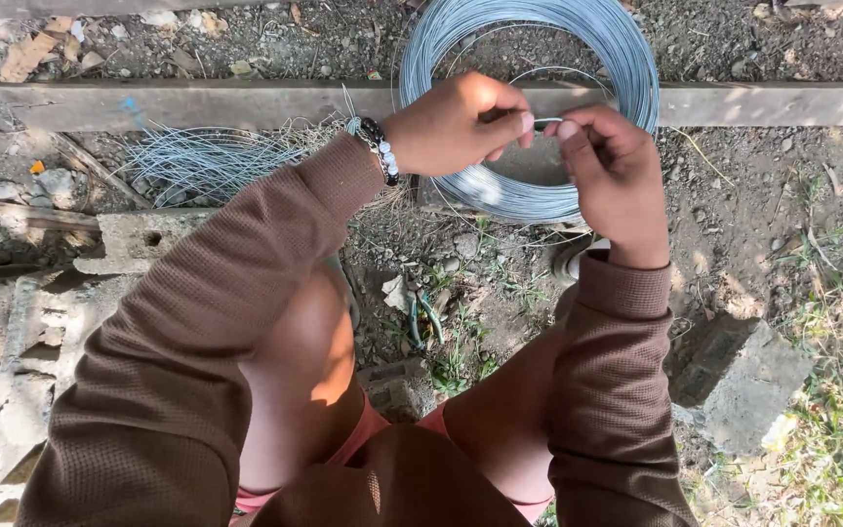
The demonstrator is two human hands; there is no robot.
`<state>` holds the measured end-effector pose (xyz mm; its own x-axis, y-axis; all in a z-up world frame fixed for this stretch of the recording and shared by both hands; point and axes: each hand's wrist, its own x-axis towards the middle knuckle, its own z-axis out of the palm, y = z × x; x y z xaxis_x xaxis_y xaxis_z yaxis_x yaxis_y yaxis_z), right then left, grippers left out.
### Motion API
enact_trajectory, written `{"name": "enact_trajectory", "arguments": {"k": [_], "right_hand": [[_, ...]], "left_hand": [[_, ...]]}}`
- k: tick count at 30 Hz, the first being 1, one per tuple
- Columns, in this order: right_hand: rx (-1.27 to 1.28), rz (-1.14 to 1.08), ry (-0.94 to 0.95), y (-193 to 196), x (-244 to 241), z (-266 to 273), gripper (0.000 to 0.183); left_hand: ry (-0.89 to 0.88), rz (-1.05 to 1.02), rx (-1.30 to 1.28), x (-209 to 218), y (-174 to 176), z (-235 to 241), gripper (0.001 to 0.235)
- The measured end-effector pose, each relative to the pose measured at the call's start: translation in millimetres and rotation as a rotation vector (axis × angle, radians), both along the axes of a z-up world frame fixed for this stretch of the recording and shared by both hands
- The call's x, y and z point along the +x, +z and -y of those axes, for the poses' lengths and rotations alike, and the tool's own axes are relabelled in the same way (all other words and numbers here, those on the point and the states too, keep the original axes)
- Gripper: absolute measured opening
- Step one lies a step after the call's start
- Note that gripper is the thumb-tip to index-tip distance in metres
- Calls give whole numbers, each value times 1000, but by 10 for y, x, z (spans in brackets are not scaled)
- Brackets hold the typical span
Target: Straightening and sorting individual wire strands from a large coil
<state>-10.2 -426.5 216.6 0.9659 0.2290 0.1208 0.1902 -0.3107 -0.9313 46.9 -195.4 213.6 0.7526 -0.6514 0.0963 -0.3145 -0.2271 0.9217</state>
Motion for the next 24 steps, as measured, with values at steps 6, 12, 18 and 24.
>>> {"name": "enact_trajectory", "arguments": {"k": [6, 12, 18, 24], "right_hand": [[49, 120, -83, -66, 16, -134, 8], [241, 66, -120, -203, 70, -274, 6], [644, -89, -179, -201, 84, -464, 9], [748, -47, -169, -223, 95, -542, 11]], "left_hand": [[71, 69, -117, -70, -6, 101, 18], [107, -109, -195, -67, -12, 126, 20], [195, -152, -352, -53, -77, 235, 20], [183, -174, -485, -81, -183, 357, 21]]}}
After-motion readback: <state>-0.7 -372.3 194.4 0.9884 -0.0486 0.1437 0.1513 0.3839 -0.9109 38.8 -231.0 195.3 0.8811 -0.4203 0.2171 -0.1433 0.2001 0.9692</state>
